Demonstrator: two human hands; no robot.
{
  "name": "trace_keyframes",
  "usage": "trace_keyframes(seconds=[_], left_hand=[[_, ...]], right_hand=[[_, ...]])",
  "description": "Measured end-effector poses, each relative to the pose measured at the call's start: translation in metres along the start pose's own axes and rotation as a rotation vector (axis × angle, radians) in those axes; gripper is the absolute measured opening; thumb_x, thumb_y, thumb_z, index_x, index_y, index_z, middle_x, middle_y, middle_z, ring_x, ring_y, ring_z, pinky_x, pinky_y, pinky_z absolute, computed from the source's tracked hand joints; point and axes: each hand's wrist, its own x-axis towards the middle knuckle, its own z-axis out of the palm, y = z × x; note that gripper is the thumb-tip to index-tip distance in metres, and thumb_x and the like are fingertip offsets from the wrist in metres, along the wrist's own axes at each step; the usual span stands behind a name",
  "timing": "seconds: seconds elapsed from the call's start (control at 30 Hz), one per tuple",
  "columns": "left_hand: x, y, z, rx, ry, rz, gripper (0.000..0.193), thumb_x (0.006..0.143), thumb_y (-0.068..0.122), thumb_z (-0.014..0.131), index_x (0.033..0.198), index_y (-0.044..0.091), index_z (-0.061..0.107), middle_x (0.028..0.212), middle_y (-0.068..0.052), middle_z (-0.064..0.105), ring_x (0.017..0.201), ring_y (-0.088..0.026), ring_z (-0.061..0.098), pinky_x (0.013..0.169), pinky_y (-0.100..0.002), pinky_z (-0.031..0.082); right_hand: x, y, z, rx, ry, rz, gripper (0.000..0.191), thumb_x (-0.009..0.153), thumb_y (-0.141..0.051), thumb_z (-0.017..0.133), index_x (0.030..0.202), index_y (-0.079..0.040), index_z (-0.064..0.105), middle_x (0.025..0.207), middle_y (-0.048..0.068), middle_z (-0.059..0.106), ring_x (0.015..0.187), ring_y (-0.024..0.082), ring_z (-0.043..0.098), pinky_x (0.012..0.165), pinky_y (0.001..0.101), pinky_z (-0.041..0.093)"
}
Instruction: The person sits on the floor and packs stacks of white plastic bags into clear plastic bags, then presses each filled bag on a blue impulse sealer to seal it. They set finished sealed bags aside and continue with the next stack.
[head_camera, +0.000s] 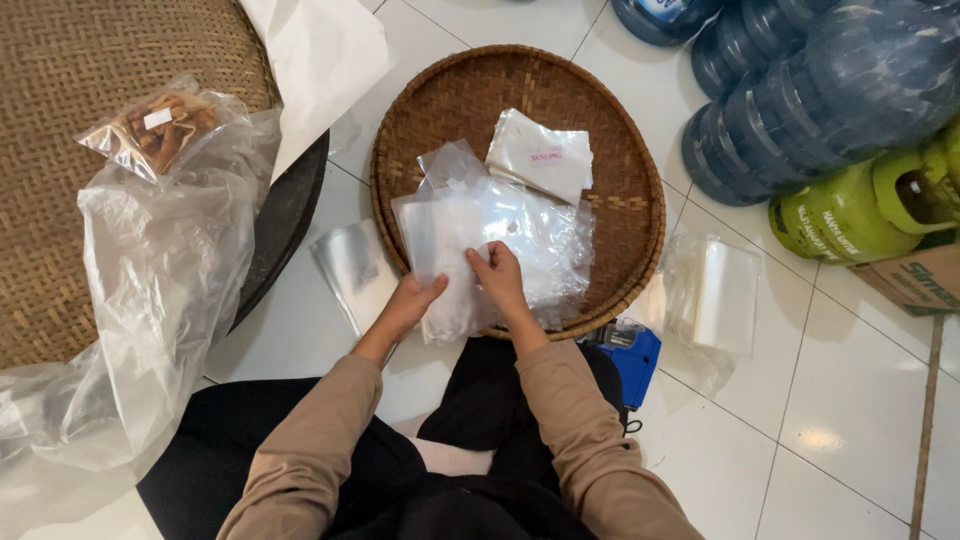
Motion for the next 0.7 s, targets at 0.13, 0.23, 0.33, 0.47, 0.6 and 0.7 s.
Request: trace_keyframes(seconds=[0.13, 0.23, 0.33, 0.47, 0.6, 0.7], left_hand=[[-0.001, 0.007, 0.001, -0.03, 0.187, 0.017, 0.041, 0.097, 0.025, 0.066, 0.13, 0.0, 0.062, 0.116, -0.006, 0.072, 0.107, -0.017, 0.064, 0.097, -0.035, 0.05], [-0.001, 0.009, -0.005, -0.025, 0.271, 0.068, 0.041, 0.099, 0.022, 0.066, 0.131, -0.003, 0.062, 0.118, -0.007, 0.07, 0.109, -0.017, 0.062, 0.099, -0.034, 0.047], [0.003, 0.009, -0.012, -0.03, 0.329, 0.09, 0.044, 0.098, 0.022, 0.066, 0.134, -0.002, 0.058, 0.12, -0.007, 0.068, 0.111, -0.017, 0.061, 0.1, -0.033, 0.046], [0.005, 0.005, -0.013, -0.009, 0.373, 0.083, 0.046, 0.097, 0.022, 0.066, 0.134, -0.003, 0.056, 0.12, -0.008, 0.067, 0.112, -0.017, 0.059, 0.102, -0.033, 0.044], [0.003, 0.001, -0.014, -0.003, 0.365, 0.1, 0.046, 0.097, 0.021, 0.067, 0.134, -0.004, 0.056, 0.12, -0.008, 0.066, 0.111, -0.017, 0.058, 0.102, -0.033, 0.044], [0.003, 0.001, -0.015, -0.013, 0.379, 0.093, 0.046, 0.097, 0.021, 0.067, 0.133, -0.005, 0.057, 0.119, -0.009, 0.067, 0.112, -0.018, 0.058, 0.103, -0.033, 0.044]], right_hand=[[0.025, 0.003, -0.043, -0.252, -0.062, -0.119, 0.039, 0.099, -0.035, 0.07, 0.114, 0.001, 0.066, 0.091, 0.01, 0.066, 0.084, 0.017, 0.06, 0.074, 0.0308, 0.05], [0.042, -0.006, -0.088, -0.763, 0.162, -0.109, 0.083, 0.081, -0.042, 0.088, 0.138, 0.001, 0.046, 0.131, 0.023, 0.055, 0.119, 0.035, 0.056, 0.096, 0.0451, 0.048], [0.044, -0.014, -0.108, -0.923, 0.205, 0.03, 0.114, 0.067, -0.046, 0.096, 0.15, 0.0, 0.032, 0.147, 0.026, 0.043, 0.135, 0.04, 0.044, 0.107, 0.0494, 0.039], [0.037, -0.016, -0.09, -1.043, 0.093, 0.135, 0.129, 0.059, -0.04, 0.101, 0.154, -0.005, 0.022, 0.151, 0.024, 0.034, 0.139, 0.041, 0.038, 0.109, 0.0499, 0.036], [0.04, -0.005, -0.079, -0.823, 0.165, 0.254, 0.123, 0.059, -0.018, 0.098, 0.156, -0.009, 0.022, 0.148, 0.027, 0.039, 0.121, 0.04, 0.057, 0.097, 0.041, 0.052], [0.045, 0.005, -0.093, -0.662, 0.221, 0.213, 0.091, 0.07, -0.008, 0.088, 0.146, -0.004, 0.039, 0.115, 0.023, 0.07, 0.096, 0.031, 0.073, 0.078, 0.0374, 0.058]])
